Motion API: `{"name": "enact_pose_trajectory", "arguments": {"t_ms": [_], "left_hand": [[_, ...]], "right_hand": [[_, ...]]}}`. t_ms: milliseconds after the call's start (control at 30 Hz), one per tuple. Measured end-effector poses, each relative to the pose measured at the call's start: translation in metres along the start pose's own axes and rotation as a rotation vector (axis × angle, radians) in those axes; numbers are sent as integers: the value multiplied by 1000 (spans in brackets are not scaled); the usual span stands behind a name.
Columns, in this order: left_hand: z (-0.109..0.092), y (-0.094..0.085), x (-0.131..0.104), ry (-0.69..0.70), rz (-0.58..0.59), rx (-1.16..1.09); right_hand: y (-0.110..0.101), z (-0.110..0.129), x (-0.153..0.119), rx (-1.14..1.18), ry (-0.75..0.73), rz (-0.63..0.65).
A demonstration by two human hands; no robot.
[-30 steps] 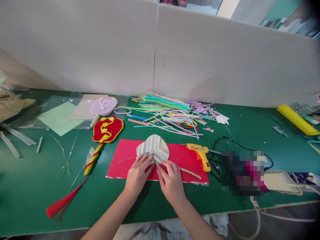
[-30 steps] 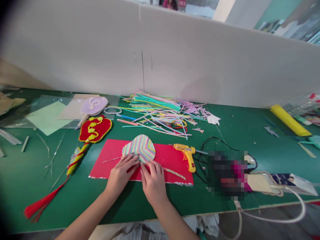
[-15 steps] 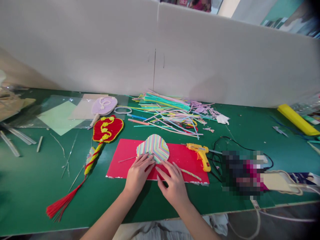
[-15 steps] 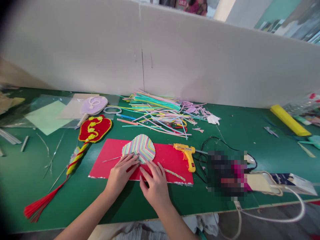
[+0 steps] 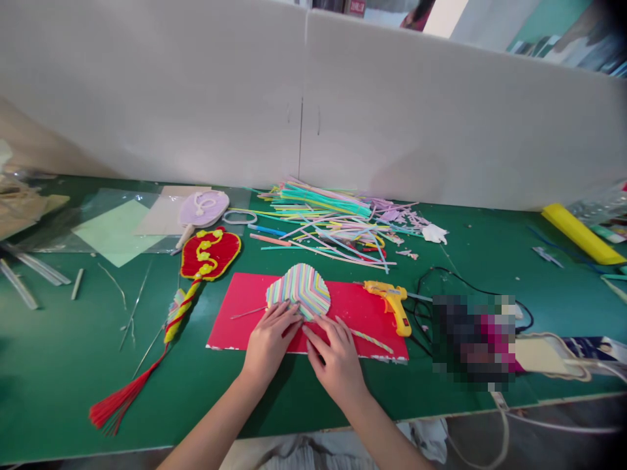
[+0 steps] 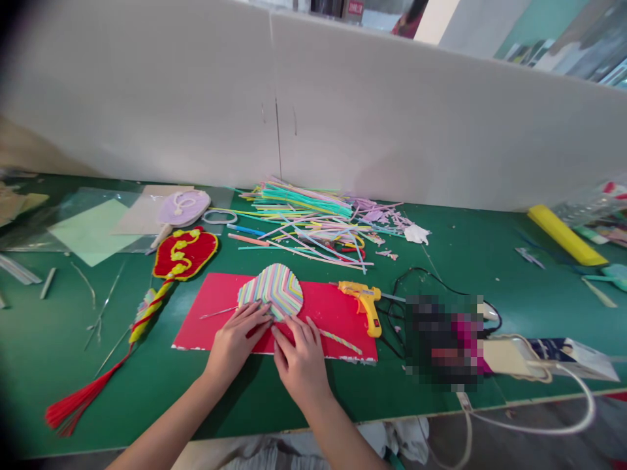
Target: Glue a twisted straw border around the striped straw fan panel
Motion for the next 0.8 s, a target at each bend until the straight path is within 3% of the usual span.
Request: {"name": "enact_pose_trajectory", "arguments": {"t_ms": [567,800], "left_hand": [[2,1,-1,-10,-4,-23],[1,2,-1,-10,7,-22]], "right_hand": [[5,3,0,-138,17,30],[10,6,-1,-200,-41,65]]}}
Point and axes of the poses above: each hand's wrist, its own x-axis towards the middle knuckle, its own y-axis out of the palm, z = x × y, the point moved 7 cm from there along x, towards the middle knuckle, and after that the axes turned 9 degrees about -x, right-handed, at the moved point
